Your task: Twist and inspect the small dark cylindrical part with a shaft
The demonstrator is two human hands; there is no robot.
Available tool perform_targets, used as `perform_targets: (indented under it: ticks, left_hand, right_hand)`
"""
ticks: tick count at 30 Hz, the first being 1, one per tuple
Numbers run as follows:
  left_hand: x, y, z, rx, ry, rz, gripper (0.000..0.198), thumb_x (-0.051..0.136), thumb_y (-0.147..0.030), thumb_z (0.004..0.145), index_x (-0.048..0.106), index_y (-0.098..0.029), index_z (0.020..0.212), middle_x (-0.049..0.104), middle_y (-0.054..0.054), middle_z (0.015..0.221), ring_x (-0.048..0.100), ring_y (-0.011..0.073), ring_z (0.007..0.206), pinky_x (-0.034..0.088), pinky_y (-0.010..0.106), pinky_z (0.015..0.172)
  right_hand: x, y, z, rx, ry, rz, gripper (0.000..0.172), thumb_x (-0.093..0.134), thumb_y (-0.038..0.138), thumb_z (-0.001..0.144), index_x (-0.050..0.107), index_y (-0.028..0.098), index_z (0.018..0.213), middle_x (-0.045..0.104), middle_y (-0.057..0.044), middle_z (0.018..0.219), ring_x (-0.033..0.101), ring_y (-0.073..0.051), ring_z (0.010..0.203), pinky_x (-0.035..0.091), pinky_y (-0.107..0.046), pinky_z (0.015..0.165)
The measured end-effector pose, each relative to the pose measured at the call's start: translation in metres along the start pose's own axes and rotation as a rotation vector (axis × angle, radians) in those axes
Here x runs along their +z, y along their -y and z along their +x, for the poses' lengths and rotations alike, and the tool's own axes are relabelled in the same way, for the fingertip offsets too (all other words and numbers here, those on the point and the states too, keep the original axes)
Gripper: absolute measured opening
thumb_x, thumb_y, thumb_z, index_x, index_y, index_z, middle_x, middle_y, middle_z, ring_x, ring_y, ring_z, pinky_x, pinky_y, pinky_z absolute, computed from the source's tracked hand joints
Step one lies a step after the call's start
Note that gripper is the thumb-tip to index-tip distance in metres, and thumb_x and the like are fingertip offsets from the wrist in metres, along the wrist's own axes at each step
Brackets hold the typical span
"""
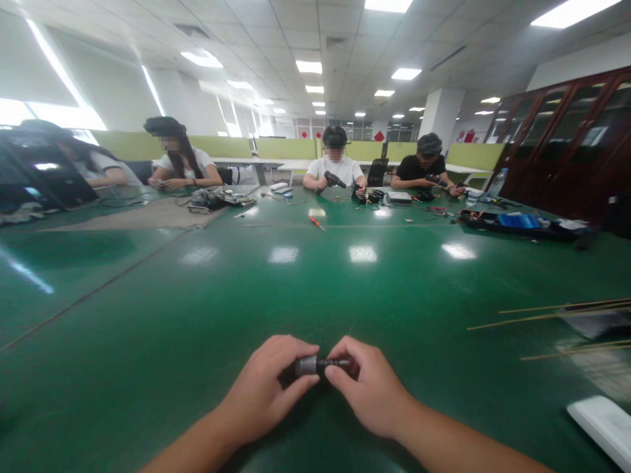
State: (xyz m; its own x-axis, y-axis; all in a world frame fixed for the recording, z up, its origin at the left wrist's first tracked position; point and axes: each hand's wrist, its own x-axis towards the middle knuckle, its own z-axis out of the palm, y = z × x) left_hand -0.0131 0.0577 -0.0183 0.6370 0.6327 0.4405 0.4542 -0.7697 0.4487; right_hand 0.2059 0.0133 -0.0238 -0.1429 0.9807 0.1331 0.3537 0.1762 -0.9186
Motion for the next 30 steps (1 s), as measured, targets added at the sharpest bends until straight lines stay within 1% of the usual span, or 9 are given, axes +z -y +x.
perform_targets:
  ticks: [9,15,24,30]
  left_hand:
    - [-0.0002,0.0012,-0.0007,-0.012,0.001,0.0,0.028,0.066,-0.03,0.092,0.061,-0.028,0.119,0.071,0.003,0.107,0.065,0.0206,0.097,0.052,0.034,0.087]
    - [-0.0012,0.0024,-0.0002,-0.018,-0.026,0.013,0.029,0.067,-0.03,0.091,0.062,-0.029,0.12,0.071,0.003,0.107,0.066,0.0207,0.098,0.053,0.033,0.087]
    - [-0.0015,0.0035,-0.0015,-0.015,-0.033,0.022,0.03,0.067,-0.029,0.091,0.061,-0.029,0.121,0.071,0.002,0.108,0.066,0.0199,0.099,0.054,0.032,0.088]
    - [-0.0016,0.0048,-0.0015,-0.019,-0.043,0.026,0.03,0.067,-0.03,0.091,0.062,-0.029,0.12,0.072,0.003,0.106,0.066,0.02,0.097,0.054,0.032,0.086]
  right_hand:
    - [0.0001,-0.0004,0.001,0.024,0.012,0.048,0.003,0.063,0.019,0.085,0.065,0.019,0.087,0.062,0.003,0.075,0.055,-0.013,0.068,0.039,-0.023,0.062]
    - [0.0007,-0.0023,0.0009,0.036,0.002,0.068,0.003,0.062,0.02,0.086,0.064,0.019,0.086,0.059,0.004,0.07,0.053,-0.012,0.064,0.037,-0.023,0.06]
    - [-0.0002,-0.0037,0.0036,0.061,0.008,0.101,0.004,0.062,0.022,0.086,0.064,0.018,0.086,0.058,0.003,0.069,0.053,-0.013,0.063,0.036,-0.024,0.059]
    - [-0.0011,-0.003,0.0046,0.076,0.003,0.129,0.005,0.062,0.023,0.087,0.064,0.018,0.086,0.058,0.003,0.069,0.053,-0.013,0.063,0.036,-0.024,0.059]
